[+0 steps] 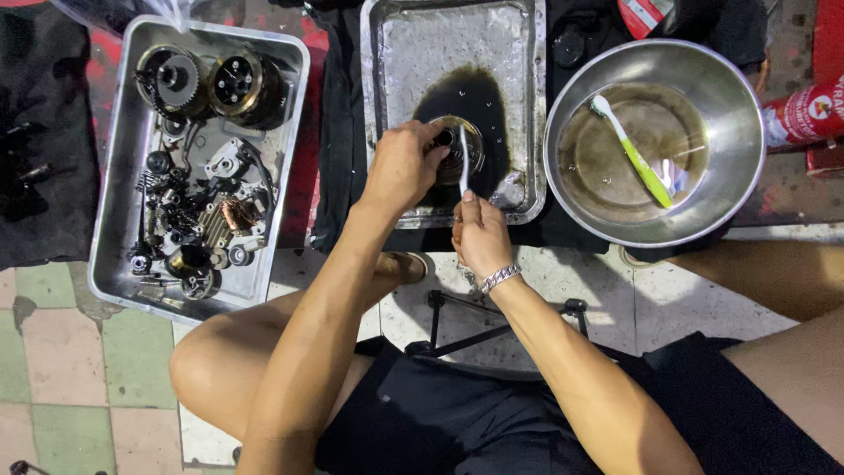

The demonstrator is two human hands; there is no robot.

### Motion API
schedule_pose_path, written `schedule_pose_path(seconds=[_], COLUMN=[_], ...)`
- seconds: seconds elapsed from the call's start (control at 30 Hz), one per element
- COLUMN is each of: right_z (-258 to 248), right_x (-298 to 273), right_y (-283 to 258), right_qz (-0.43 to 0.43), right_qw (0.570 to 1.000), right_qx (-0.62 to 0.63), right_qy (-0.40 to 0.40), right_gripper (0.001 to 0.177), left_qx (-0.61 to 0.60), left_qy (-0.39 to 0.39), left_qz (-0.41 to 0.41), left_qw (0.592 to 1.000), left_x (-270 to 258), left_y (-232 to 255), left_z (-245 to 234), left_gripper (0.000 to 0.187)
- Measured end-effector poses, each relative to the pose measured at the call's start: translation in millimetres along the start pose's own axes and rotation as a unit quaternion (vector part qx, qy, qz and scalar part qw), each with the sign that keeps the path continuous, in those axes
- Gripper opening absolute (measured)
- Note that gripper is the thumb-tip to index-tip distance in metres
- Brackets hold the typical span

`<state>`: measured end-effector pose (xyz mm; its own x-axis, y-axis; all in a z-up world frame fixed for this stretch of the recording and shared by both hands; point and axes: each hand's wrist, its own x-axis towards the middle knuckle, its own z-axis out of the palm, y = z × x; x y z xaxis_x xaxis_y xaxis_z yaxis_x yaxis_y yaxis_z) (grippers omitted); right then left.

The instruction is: The person cleans small mechanical parts using a toothbrush and a cleaning fluid. They pour fluid from a bottle into a bowl, scrub a cylindrical part, and then scrub a larger cylindrical component in a tray filled with dark liquid.

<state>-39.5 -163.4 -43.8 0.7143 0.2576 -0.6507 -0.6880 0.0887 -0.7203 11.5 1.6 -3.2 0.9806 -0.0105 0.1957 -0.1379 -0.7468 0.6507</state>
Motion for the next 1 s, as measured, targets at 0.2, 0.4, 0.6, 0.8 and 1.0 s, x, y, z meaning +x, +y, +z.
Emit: schedule_pose_path(seconds=[0.2,0.4,0.6,0.8,1.0], right_z=[-6,-17,-26,-39,-43], right_x=[8,11,17,16,16], right_y=[-3,-2,-4,-1,1], right_qz=[-0.012,0.001,0.002,0.006,0.012], right_qw=[1.0,1.0,0.998,0.997,0.997], right_qx=[0.003,-0.019,-0.046,-0.045,-0.031], right_qy=[-0.014,-0.024,-0.035,-0.062,-0.07], right_gripper=[0.04,0.04,0.043,0.041,0.043], left_qx=[0.0,0.021,-0.017,-0.038,0.006], left_qy=[-0.014,-0.022,-0.005,0.042,0.029], left_qz=[-0.003,-0.026,-0.049,-0.162,0.062], left_qw=[1.0,0.999,0.999,0.985,0.998], left_x=[3,3,2,-1,1], left_y=[2,3,5,13,-2], left_z=[-3,0,2,14,5], left_gripper=[0.035,0.035,0.036,0.041,0.036])
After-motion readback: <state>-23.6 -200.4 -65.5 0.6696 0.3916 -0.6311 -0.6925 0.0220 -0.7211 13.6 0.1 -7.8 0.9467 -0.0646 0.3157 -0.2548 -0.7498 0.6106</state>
